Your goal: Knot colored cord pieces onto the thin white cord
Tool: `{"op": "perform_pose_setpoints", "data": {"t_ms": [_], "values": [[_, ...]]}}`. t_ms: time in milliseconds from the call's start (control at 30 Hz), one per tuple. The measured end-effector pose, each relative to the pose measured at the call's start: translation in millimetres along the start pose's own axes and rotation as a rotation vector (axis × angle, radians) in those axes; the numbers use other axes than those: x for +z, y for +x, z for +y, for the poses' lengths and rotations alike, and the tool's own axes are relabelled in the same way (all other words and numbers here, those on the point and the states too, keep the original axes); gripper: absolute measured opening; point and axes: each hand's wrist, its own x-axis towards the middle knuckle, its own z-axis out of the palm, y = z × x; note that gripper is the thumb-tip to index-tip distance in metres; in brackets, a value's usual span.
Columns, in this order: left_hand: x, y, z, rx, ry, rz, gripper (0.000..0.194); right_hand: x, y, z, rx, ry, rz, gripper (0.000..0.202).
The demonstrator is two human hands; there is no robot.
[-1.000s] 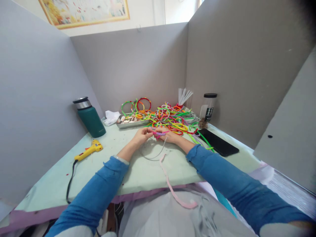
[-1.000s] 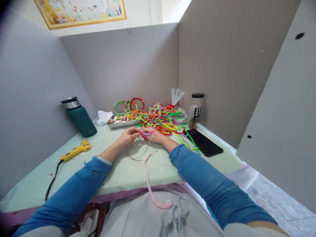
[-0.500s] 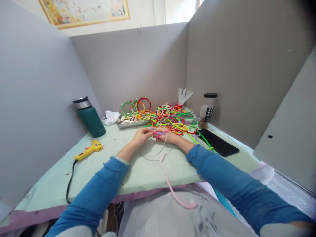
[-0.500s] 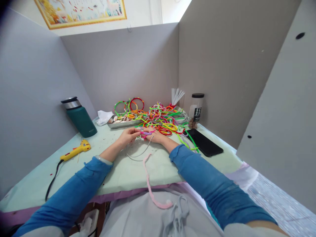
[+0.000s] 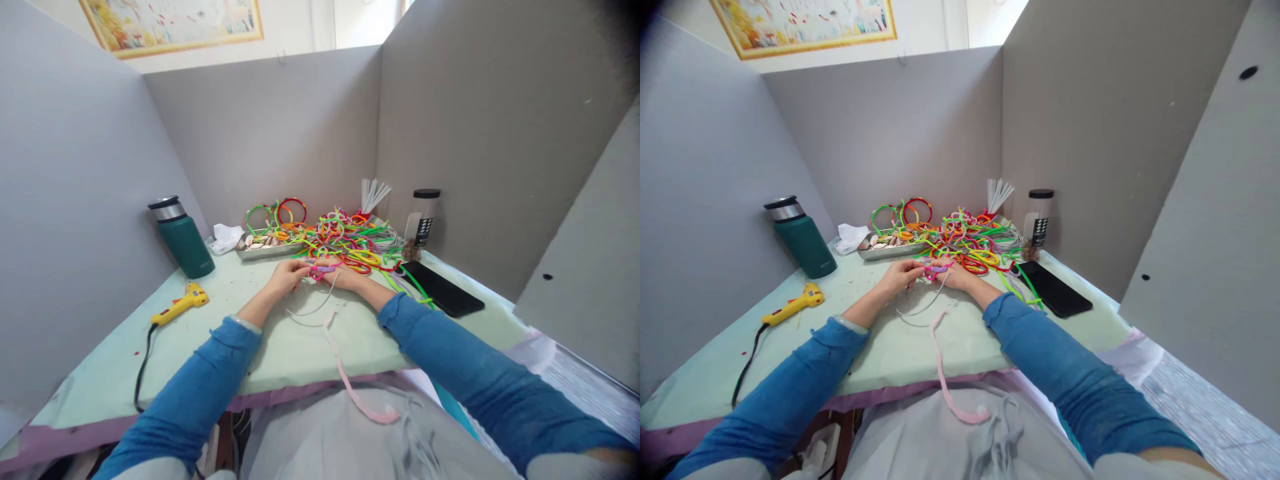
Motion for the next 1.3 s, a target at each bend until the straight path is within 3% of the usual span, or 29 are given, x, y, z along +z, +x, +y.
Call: {"op": "perform_pose_setpoints", "data": {"t_ms": [633, 1300], "values": [[1.1, -3, 5, -0.056, 0.116, 0.000, 0.028, 0, 3, 5, -0.035, -0.095, 0.018, 0.020], [1.3, -3, 6, 0.001, 0.144, 0.032, 0.030, 1, 2, 3, -0.008, -0.099, 0.020, 0.028]]}}
